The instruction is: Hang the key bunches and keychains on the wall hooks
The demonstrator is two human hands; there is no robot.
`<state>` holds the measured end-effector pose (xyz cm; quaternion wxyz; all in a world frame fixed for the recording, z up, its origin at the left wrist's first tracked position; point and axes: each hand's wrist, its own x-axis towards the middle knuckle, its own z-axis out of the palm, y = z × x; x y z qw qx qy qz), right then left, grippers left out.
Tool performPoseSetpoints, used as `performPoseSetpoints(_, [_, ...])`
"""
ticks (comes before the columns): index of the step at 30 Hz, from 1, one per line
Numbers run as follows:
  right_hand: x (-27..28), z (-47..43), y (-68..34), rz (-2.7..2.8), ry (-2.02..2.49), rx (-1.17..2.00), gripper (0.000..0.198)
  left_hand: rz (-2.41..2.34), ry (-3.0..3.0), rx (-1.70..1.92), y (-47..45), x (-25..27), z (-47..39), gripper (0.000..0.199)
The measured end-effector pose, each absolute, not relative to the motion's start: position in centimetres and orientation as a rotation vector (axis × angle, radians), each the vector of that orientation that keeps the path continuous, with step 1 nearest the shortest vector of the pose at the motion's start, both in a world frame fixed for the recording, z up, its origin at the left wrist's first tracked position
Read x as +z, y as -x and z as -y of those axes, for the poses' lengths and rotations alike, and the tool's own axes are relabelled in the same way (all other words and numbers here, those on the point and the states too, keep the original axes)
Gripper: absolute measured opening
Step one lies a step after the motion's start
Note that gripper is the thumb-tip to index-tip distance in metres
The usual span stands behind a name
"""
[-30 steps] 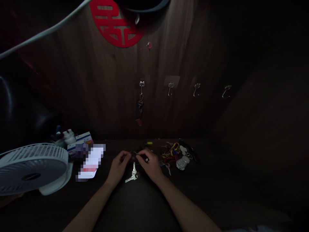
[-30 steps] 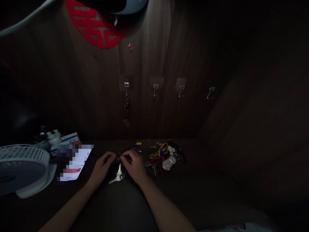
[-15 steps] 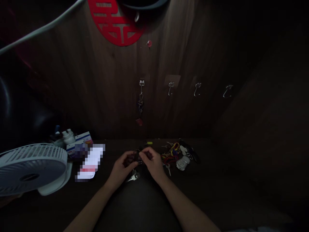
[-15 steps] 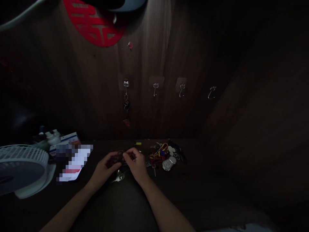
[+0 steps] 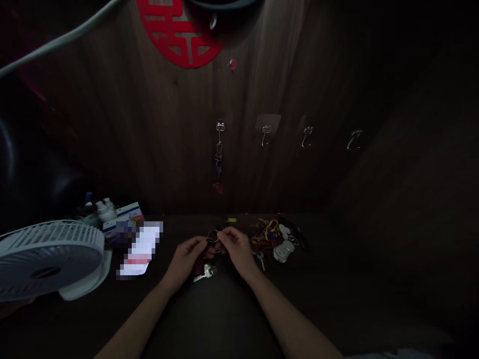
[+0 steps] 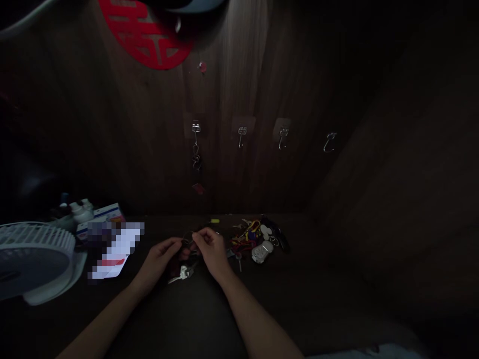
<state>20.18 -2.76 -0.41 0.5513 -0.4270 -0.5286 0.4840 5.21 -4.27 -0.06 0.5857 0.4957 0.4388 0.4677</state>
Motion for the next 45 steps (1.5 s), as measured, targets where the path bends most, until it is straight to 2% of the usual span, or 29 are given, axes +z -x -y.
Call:
performPoseSetpoints(7, [-0.3,2.8,-20.3,1.3,0.995,1.143,0.029,-0.844,-0.968,1.074,-5.1,-0.1,3.9,0.025])
performPoseSetpoints(16, [-0.4,2.5,-20.9,1.263,1.002,1.124,0.031,-0.791,-0.784,1.085,-4.2,2.1,3.4,0.013])
performPoseSetpoints(24, [-0.5,2.3,-21.4,1.218,0.998,1.095,0.032,-0.727,-0.728,1.104,-4.6,4.1,2.3,0.028])
performPoseSetpoints(30, [-0.6,2.4,-21.5,1.182,0.969,1.108,0.034,-0.765,-0.799,1.171,-5.7,7.0,1.3,0.016])
performPoseSetpoints(45, [-0.7,2.5,-21.5,1.168,0.97,1.111,0.035,-0.666,-0.976,1.361,-8.6,12.5,-1.5,0.009])
